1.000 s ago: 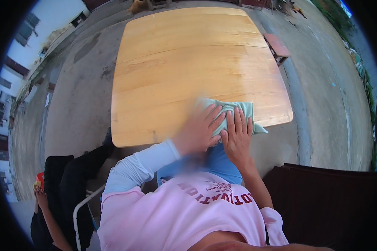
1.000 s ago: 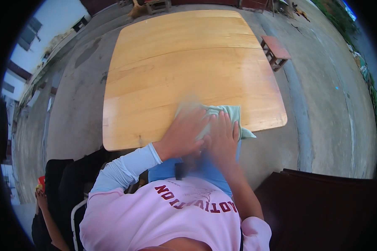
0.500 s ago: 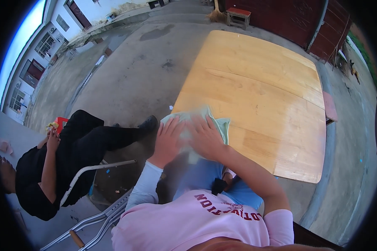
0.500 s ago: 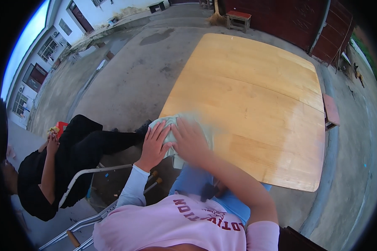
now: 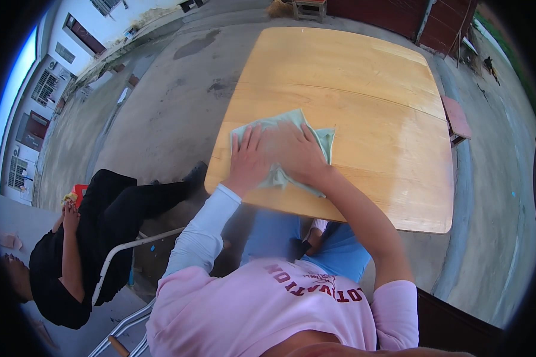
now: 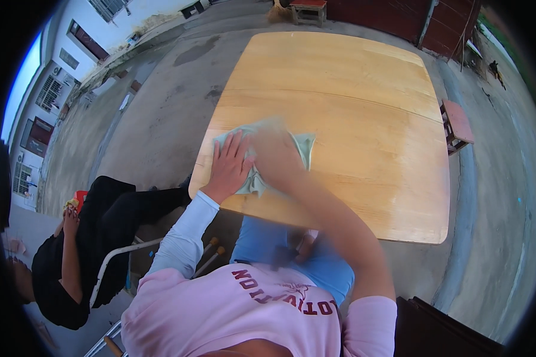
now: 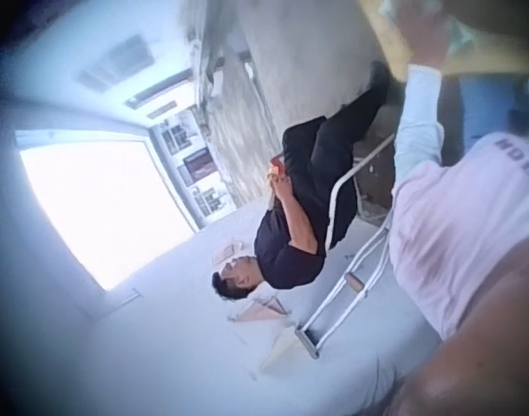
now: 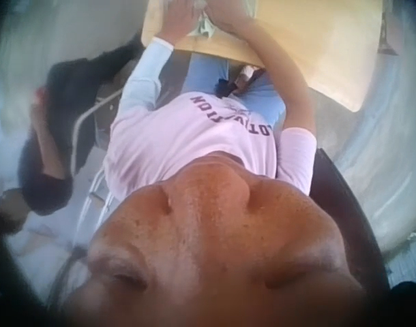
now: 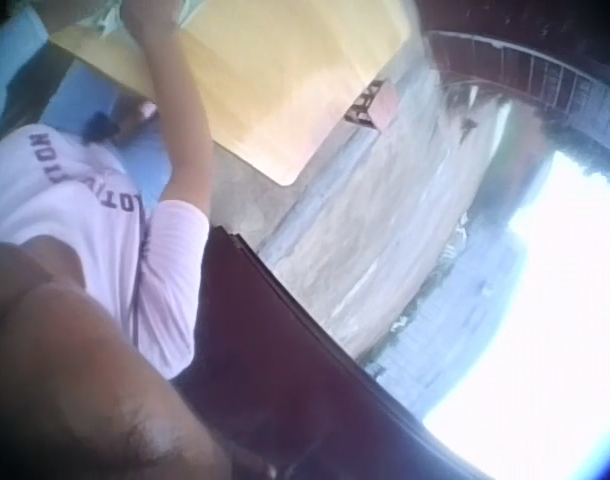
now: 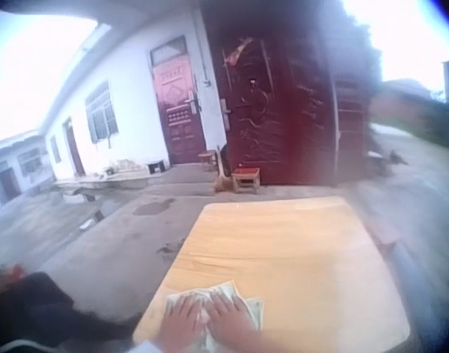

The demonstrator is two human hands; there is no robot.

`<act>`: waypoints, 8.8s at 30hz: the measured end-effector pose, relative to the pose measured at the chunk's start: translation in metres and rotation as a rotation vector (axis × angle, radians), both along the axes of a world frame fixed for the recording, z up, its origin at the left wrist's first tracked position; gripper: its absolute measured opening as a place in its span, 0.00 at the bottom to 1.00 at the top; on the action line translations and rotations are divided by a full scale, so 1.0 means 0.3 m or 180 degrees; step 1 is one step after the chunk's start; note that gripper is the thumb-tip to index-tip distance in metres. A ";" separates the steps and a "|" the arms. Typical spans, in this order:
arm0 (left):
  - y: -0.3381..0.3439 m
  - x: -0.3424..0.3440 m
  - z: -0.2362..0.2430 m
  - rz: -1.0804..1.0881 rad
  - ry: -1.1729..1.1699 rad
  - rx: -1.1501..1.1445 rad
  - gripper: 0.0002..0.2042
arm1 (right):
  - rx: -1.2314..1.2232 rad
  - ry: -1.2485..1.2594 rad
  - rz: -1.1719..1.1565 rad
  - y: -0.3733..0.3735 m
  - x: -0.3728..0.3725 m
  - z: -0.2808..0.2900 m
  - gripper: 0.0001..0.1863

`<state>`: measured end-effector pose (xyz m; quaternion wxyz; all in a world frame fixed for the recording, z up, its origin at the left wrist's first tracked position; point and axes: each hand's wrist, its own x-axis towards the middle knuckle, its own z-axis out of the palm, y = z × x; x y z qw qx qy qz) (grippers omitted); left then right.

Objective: The person cleans the surface of a wooden table by wiping it down with a cloth.

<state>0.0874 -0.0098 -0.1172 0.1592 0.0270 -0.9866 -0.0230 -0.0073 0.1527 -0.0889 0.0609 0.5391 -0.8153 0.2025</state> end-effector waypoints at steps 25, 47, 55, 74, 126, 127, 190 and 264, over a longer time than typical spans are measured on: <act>1.091 -0.483 -0.005 -0.2908 0.0350 0.0666 0.26 | 0.0753 0.0034 -0.3619 1.068 0.020 -0.061 0.28; -0.247 -0.266 -0.002 -0.0394 0.0173 0.0288 0.24 | -0.0015 0.0503 -0.1076 -0.276 -0.163 -0.098 0.27; -0.347 -0.317 0.024 -0.0064 -0.0040 0.0174 0.24 | -0.0264 0.0186 -0.0658 -0.343 -0.248 -0.081 0.26; 0.482 -0.793 0.062 -0.1247 0.0307 -0.0103 0.21 | 0.1222 -0.0340 -0.1775 0.496 -0.370 0.291 0.26; 0.089 0.286 0.120 -0.0545 -0.0169 0.0309 0.32 | -0.0212 0.0080 -0.0605 0.080 0.353 -0.039 0.33; 0.051 0.307 0.116 -0.0298 -0.0123 0.0345 0.32 | -0.0245 0.0090 -0.0516 0.032 0.350 -0.044 0.33; 0.237 0.235 0.108 -0.0436 -0.0370 0.0303 0.27 | -0.0132 -0.0095 -0.0316 0.265 0.299 0.027 0.32; 0.355 -0.704 0.055 -0.0854 0.0088 0.0103 0.24 | 0.0691 -0.0204 -0.2173 0.324 -0.392 0.078 0.27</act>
